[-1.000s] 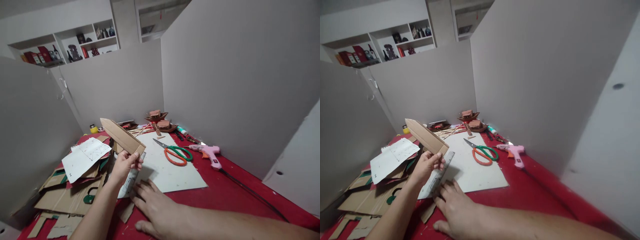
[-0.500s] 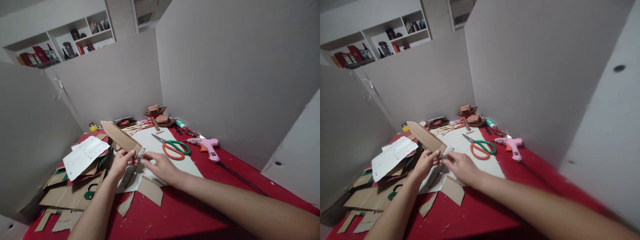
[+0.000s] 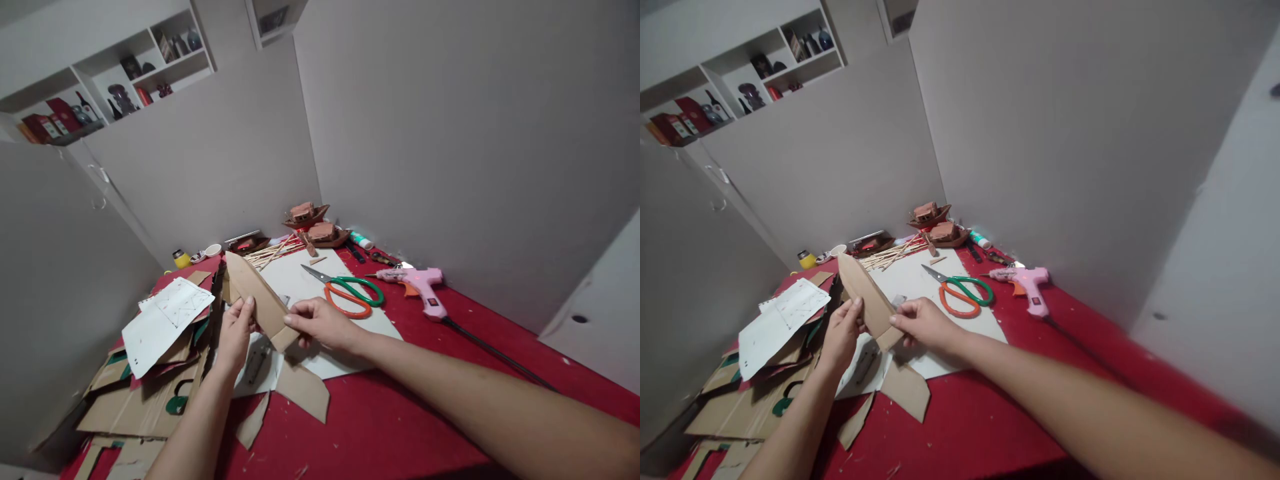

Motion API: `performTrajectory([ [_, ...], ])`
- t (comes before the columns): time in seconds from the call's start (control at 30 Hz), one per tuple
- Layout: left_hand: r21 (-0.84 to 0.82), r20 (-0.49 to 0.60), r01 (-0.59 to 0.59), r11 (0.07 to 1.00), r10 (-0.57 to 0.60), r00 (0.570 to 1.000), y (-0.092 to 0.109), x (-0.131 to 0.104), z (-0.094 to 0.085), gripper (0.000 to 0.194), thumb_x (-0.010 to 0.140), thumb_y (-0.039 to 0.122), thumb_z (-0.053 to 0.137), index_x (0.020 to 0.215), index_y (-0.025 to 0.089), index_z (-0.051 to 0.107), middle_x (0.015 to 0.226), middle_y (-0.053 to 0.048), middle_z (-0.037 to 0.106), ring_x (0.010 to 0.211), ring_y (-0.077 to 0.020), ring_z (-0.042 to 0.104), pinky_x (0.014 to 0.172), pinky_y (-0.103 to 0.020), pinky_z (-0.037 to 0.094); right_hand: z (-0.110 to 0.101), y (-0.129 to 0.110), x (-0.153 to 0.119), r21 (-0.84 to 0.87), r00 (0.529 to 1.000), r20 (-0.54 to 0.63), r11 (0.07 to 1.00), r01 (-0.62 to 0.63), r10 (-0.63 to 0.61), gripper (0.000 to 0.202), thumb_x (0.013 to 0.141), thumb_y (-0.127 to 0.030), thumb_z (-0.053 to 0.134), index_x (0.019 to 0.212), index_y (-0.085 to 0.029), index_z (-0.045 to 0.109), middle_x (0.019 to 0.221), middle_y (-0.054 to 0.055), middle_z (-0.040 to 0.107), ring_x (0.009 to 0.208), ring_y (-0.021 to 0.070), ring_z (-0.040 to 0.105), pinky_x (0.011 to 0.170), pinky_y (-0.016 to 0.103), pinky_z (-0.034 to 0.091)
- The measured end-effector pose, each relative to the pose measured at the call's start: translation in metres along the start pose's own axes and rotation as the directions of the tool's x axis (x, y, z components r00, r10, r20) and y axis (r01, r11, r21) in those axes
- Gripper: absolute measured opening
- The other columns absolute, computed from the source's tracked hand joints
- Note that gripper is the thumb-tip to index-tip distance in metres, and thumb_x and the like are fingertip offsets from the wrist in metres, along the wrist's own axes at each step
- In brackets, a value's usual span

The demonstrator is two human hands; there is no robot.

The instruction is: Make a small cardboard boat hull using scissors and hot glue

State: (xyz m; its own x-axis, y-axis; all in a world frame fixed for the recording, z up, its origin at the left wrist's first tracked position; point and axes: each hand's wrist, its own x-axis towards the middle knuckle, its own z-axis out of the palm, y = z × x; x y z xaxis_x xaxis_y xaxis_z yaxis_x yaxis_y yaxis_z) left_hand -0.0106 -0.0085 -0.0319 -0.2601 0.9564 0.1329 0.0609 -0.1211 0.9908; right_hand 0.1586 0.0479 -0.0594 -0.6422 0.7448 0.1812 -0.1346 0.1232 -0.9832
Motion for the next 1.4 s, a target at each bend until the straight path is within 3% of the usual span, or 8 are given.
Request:
performTrajectory([
  [0.33,0.249,0.267,-0.029,0.968,-0.040,0.963,0.004,-0.017,0.016,0.046,0.080,0.054,0.061,0.056,0.016,0.056,0.048,0.004,0.044,0.045,-0.0101,0.037,0.043,-0.021,0.029,-0.004,-0.009,-0.009,0.064,0.999,-0.024,0.998,-0.022,0.024,0.029,0.076,-0.043,0.061,0.070,-0.016,0.056,0.058,-0.003,0.055,0.049,0.0100,0.049,0.044,0.020,0.038],
  [0.57,0.266,0.202,-0.059,0.962,0.004,0.979,-0.013,-0.016,0.023,0.045,0.083,0.050,0.059,0.055,0.016,0.051,0.053,0.003,0.044,0.055,-0.0103,0.035,0.049,-0.020,0.027,-0.009,-0.004,-0.009,0.066,0.998,-0.034,0.997,-0.042,0.045,0.027,0.076,-0.040,0.062,0.069,-0.016,0.053,0.061,-0.004,0.054,0.055,0.0086,0.049,0.050,0.018,0.039],
  [0.67,0.226,0.226,-0.004,0.974,-0.049,0.973,-0.014,-0.013,0.027,0.044,0.086,0.053,0.053,0.066,0.014,0.059,0.058,0.001,0.053,0.056,-0.0115,0.043,0.051,-0.020,0.034,-0.016,-0.002,-0.006,0.070,0.994,0.069,0.994,-0.088,0.083,0.030,0.076,-0.043,0.064,0.074,-0.014,0.056,0.061,-0.004,0.056,0.051,0.0076,0.049,0.046,0.017,0.038],
  [0.77,0.194,0.264,0.060,0.979,-0.111,0.958,-0.006,-0.011,0.028,0.044,0.085,0.055,0.054,0.080,0.013,0.065,0.064,-0.003,0.062,0.058,-0.0140,0.052,0.055,-0.023,0.043,-0.022,-0.001,-0.005,0.063,0.957,0.255,0.986,-0.157,0.136,0.032,0.076,-0.044,0.066,0.077,-0.013,0.060,0.056,-0.003,0.057,0.040,0.0067,0.047,0.038,0.017,0.037],
  [0.83,0.203,0.289,0.082,0.976,-0.140,0.947,0.001,-0.011,0.026,0.045,0.081,0.056,0.058,0.079,0.012,0.066,0.062,-0.003,0.064,0.056,-0.0144,0.054,0.056,-0.024,0.045,-0.023,0.000,-0.005,0.062,0.940,0.306,0.982,-0.181,0.154,0.031,0.079,-0.044,0.063,0.075,-0.013,0.058,0.050,-0.004,0.057,0.033,0.0060,0.044,0.034,0.016,0.037],
  [1.03,0.317,0.300,0.031,0.948,-0.132,0.945,0.008,-0.015,0.021,0.046,0.080,0.057,0.057,0.067,0.013,0.064,0.055,-0.002,0.060,0.050,-0.0137,0.051,0.051,-0.024,0.043,-0.017,-0.001,-0.008,0.045,0.957,0.223,0.979,-0.200,0.185,0.029,0.085,-0.039,0.054,0.067,-0.016,0.052,0.040,-0.005,0.055,0.029,0.0066,0.047,0.032,0.015,0.040],
  [1.23,0.421,0.144,-0.024,0.907,-0.040,0.989,-0.005,-0.014,0.026,0.039,0.077,0.044,0.062,0.051,0.017,0.052,0.048,0.003,0.046,0.050,-0.0109,0.039,0.047,-0.022,0.028,-0.004,-0.004,-0.014,-0.059,0.964,0.059,0.965,-0.255,0.258,0.023,0.090,-0.026,0.049,0.068,-0.018,0.049,0.034,-0.008,0.050,0.026,0.0080,0.047,0.027,0.013,0.033],
  [1.4,0.420,0.165,-0.018,0.907,-0.057,0.985,-0.009,-0.011,0.027,0.039,0.082,0.050,0.054,0.064,0.017,0.058,0.054,0.001,0.053,0.054,-0.0137,0.045,0.051,-0.022,0.034,-0.001,-0.011,-0.012,-0.029,0.968,-0.012,0.968,-0.249,0.249,0.026,0.091,-0.020,0.047,0.065,-0.019,0.047,0.029,-0.009,0.046,0.024,0.0077,0.044,0.026,0.012,0.031],
])
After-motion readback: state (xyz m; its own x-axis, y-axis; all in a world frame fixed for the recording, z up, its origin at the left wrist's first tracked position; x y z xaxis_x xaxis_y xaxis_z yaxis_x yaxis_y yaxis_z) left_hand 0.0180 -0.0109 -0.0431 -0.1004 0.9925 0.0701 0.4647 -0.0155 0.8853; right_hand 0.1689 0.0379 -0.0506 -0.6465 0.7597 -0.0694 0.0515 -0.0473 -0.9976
